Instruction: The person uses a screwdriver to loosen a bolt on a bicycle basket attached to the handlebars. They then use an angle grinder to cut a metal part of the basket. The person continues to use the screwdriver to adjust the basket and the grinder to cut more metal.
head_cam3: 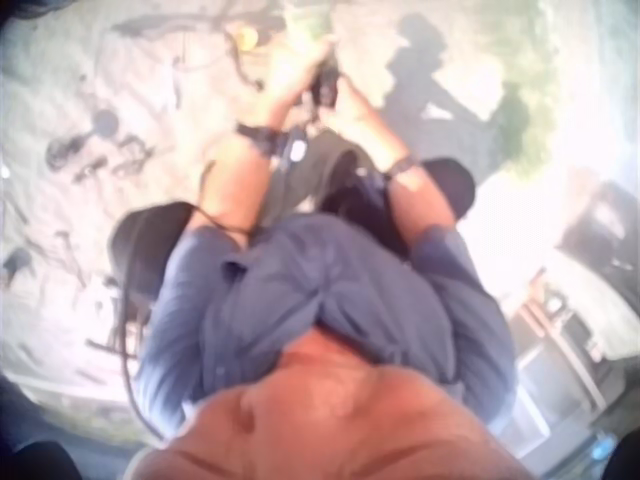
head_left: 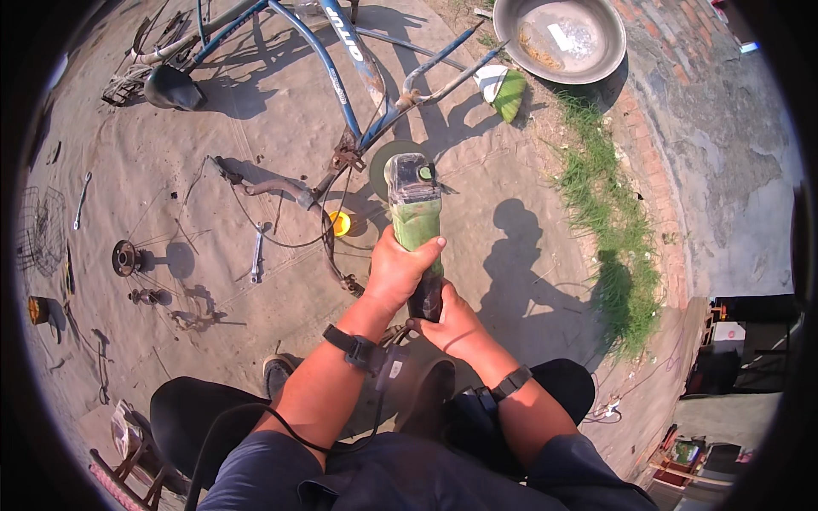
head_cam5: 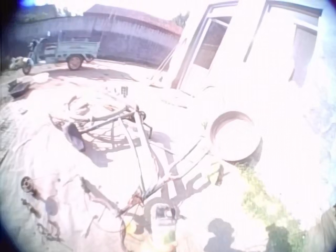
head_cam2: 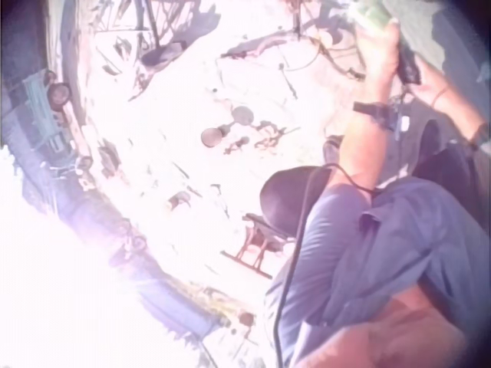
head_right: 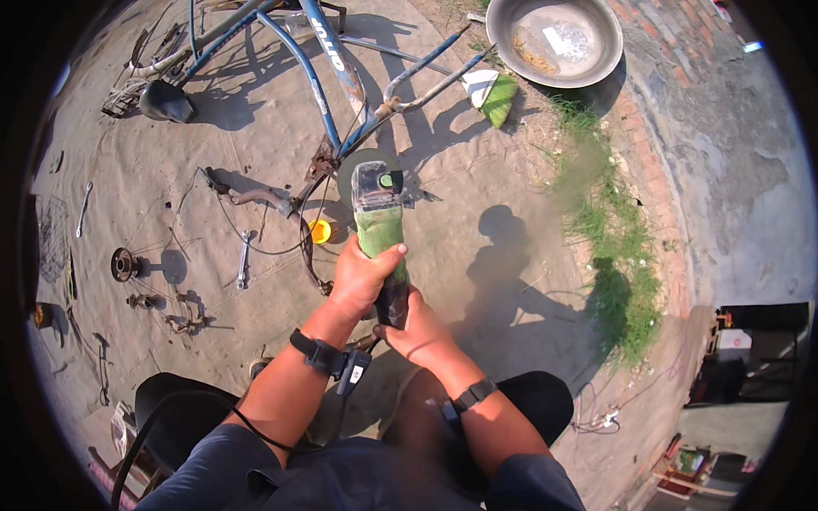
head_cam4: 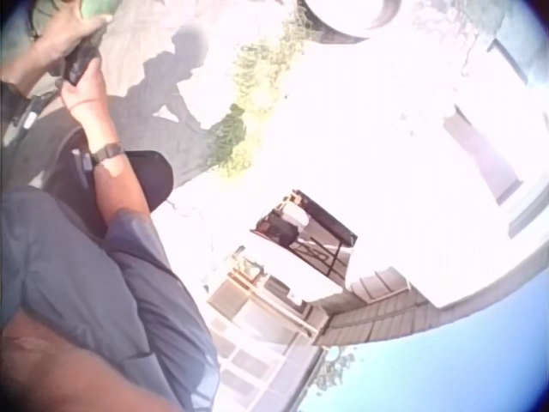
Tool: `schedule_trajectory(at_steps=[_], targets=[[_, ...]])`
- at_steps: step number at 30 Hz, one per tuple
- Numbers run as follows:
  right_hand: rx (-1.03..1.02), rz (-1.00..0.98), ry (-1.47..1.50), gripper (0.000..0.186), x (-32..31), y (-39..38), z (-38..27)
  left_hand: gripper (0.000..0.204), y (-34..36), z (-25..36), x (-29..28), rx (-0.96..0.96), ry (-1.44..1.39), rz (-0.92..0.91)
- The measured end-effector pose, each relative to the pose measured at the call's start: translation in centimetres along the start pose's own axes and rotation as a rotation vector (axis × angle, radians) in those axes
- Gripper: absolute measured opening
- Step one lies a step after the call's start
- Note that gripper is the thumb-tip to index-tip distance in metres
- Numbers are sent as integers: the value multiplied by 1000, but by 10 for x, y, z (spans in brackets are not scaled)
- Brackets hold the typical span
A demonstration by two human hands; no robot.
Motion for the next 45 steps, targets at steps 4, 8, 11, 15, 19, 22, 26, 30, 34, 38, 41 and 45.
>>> schedule_trajectory(at_steps=[4,8,11,15,19,22,26,30,34,38,41,45], targets=[[91,21,148,70,8,10,3,45,-8,2,2,18,35,7],[69,79,322,61,12,22,10,61,-10,-5,4,40,-10,-15],[29,144,389,52,20,23,23,61,-13,-5,7,23,-9,-27],[20,131,429,39,17,24,10,60,-13,-5,4,20,-10,-7],[19,125,511,32,24,26,16,60,-12,-7,4,12,-5,4],[11,123,555,33,29,27,23,59,-12,-7,4,10,25,12],[11,134,606,39,36,29,28,59,-10,-13,2,12,-11,12],[2,109,628,45,36,29,28,56,-10,-12,2,-8,15,14],[22,129,589,44,35,27,29,50,-12,-8,2,-24,36,7],[34,133,552,43,33,27,24,50,-11,-10,1,-22,39,8],[44,123,602,43,35,28,29,49,-11,-9,2,-25,62,11],[40,118,636,42,36,28,29,49,-11,-11,2,-18,48,13]])
Point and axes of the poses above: each hand's wrist, its own y-axis towards the middle knuckle, its own x-axis out of the palm, z = x × y, the point moved 1 cm from there along y, towards the middle knuckle, and after that the axes turned 4 degrees about -x, right-handed, at the moved point
